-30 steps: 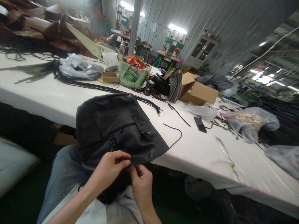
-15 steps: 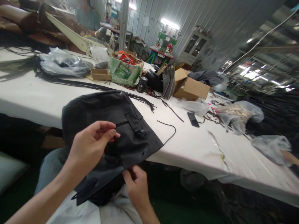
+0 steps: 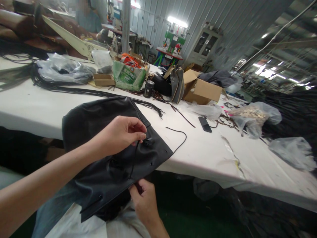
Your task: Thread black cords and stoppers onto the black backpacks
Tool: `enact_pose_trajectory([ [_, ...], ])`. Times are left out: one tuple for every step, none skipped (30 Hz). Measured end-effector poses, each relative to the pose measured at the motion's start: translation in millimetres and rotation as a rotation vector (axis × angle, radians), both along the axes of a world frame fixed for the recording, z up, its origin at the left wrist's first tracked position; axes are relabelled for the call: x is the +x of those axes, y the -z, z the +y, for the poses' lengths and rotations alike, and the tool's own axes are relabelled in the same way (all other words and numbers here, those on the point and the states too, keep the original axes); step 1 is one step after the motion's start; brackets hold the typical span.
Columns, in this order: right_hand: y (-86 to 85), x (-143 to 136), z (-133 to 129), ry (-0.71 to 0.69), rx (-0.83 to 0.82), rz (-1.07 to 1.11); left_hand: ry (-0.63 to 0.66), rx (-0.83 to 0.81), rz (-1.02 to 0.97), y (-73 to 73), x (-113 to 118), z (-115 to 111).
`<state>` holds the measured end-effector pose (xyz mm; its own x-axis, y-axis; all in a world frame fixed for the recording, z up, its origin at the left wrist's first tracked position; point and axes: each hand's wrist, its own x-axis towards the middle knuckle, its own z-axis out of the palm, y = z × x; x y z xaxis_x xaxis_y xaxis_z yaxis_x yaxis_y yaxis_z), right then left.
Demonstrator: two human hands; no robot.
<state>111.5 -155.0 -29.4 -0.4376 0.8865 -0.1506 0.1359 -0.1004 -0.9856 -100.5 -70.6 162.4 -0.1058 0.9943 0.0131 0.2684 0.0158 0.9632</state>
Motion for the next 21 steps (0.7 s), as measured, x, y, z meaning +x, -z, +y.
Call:
enact_pose_trajectory([
  [-1.3,2.5,0.7,-0.004,-0.002,-0.001,-0.007,-0.006,0.004,-0.2,-2.9,5.0],
  [-2.8,5.7,1.8,-0.008,-0.003,-0.005,-0.015,-0.01,0.014,-1.7,-6.3,9.9],
  [-4.3,9.3,3.4,-0.014,-0.006,-0.007,-0.019,-0.016,0.031,-4.1,-9.6,14.5],
  [-5.7,12.9,5.3,-0.016,-0.017,0.0,-0.012,-0.023,0.06,-6.9,-12.3,18.6],
  [-6.7,16.1,7.2,-0.022,-0.042,0.014,0.008,-0.028,0.095,-9.6,-14.1,22.0],
  [-7.4,18.3,8.9,-0.042,-0.085,0.036,0.042,-0.029,0.128,-11.9,-14.6,24.7],
  [-7.8,19.2,10.1,-0.076,-0.143,0.062,0.088,-0.029,0.15,-13.3,-13.8,26.7],
  [-7.8,18.5,10.5,-0.115,-0.209,0.083,0.14,-0.027,0.161,-13.8,-11.7,28.2],
  [-7.4,16.0,10.2,-0.145,-0.27,0.097,0.187,-0.023,0.161,-13.3,-8.7,29.4],
  [-6.8,12.1,9.1,-0.162,-0.325,0.105,0.22,-0.018,0.151,-12.2,-5.1,30.3],
  [-5.8,7.0,7.5,-0.162,-0.371,0.108,0.236,-0.017,0.132,-10.5,-1.4,31.2],
  [-4.4,1.4,5.7,-0.144,-0.406,0.109,0.233,-0.017,0.111,-8.7,1.9,32.0],
  [-2.4,-4.1,4.0,-0.12,-0.431,0.104,0.22,-0.017,0.093,-6.9,4.8,32.8],
  [0.0,-9.0,2.7,-0.101,-0.449,0.097,0.197,-0.017,0.079,-5.1,6.8,33.4],
  [2.7,-12.8,2.0,-0.091,-0.465,0.084,0.174,-0.019,0.071,-3.4,7.9,33.6],
  [5.6,-15.3,1.8,-0.087,-0.479,0.067,0.156,-0.025,0.073,-1.5,8.2,33.4],
  [8.3,-16.5,2.2,-0.083,-0.488,0.048,0.142,-0.033,0.085,0.8,7.5,32.6],
  [10.4,-16.6,2.9,-0.085,-0.498,0.031,0.127,-0.043,0.101,3.7,5.8,31.1],
  [11.7,-15.7,3.8,-0.093,-0.506,0.017,0.112,-0.056,0.117,7.4,3.2,29.0],
  [12.1,-14.0,4.8,-0.104,-0.512,0.008,0.094,-0.069,0.135,12.0,-0.4,26.1],
  [11.7,-11.5,5.5,-0.123,-0.514,0.006,0.076,-0.083,0.155,17.6,-5.1,22.8],
])
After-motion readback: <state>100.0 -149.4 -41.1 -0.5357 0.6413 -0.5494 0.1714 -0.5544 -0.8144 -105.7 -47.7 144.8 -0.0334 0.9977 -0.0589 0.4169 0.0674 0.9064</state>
